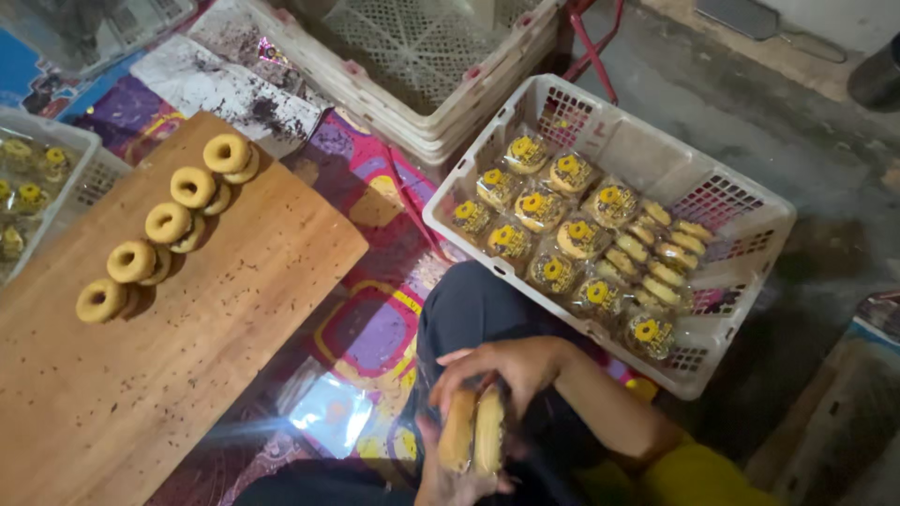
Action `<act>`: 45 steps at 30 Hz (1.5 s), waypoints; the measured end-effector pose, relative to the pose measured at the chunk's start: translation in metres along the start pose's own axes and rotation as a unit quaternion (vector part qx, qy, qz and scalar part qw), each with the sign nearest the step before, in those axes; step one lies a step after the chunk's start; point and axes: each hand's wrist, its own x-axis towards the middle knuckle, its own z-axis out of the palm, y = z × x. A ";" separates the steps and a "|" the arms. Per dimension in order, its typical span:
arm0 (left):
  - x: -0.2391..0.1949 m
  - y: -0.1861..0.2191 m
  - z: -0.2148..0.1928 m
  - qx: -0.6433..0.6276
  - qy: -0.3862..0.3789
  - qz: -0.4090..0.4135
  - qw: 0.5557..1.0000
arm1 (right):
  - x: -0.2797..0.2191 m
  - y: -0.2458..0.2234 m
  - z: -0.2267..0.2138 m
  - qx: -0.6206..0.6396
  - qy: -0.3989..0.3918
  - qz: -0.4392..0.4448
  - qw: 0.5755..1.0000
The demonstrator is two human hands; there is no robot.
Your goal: The person sits on the floor and repeatedly picks up doughnuts from a wooden board, places them into small plastic bags, and then puts the sealed bags into a white crate. The process is repeated for multiple doughnuts.
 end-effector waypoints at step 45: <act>-0.142 0.203 -0.171 0.693 0.650 -0.131 0.285 | 0.358 0.285 0.119 -0.448 -0.160 0.303 0.826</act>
